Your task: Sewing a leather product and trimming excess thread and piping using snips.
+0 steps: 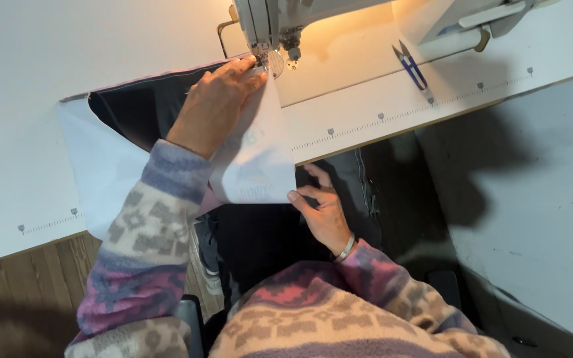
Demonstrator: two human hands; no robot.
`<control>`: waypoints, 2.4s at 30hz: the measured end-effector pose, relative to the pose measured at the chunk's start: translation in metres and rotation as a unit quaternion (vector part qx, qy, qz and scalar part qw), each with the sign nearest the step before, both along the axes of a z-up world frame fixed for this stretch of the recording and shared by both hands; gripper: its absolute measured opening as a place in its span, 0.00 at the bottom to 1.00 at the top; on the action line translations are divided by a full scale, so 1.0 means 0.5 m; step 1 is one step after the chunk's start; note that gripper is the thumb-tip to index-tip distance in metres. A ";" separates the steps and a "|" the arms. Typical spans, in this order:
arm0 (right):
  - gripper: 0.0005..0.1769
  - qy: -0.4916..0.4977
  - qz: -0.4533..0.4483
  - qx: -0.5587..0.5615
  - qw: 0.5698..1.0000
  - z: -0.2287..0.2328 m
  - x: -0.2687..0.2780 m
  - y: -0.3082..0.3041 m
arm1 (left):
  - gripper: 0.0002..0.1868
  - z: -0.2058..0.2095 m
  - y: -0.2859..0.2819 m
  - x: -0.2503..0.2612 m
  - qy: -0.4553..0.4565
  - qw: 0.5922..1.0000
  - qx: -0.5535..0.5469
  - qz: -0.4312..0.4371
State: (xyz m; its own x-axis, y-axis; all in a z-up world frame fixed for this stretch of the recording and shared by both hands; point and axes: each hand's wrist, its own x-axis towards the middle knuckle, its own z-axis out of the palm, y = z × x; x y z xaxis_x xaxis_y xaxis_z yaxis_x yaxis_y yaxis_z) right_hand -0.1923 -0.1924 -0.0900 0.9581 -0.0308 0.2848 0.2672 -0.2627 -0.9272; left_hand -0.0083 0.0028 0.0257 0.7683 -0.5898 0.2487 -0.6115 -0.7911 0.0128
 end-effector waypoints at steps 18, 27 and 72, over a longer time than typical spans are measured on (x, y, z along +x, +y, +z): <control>0.09 0.267 0.034 0.230 0.935 0.028 -0.016 -0.070 | 0.19 -0.052 0.060 0.026 -0.047 0.993 -0.027 -0.103; 0.08 0.259 0.010 0.306 0.916 -0.008 -0.035 -0.057 | 0.15 -0.074 -0.001 -0.041 -0.038 0.998 0.006 -0.047; 0.11 0.328 0.015 0.299 0.896 0.017 -0.035 -0.045 | 0.19 -0.074 0.004 -0.067 0.022 0.991 -0.131 -0.026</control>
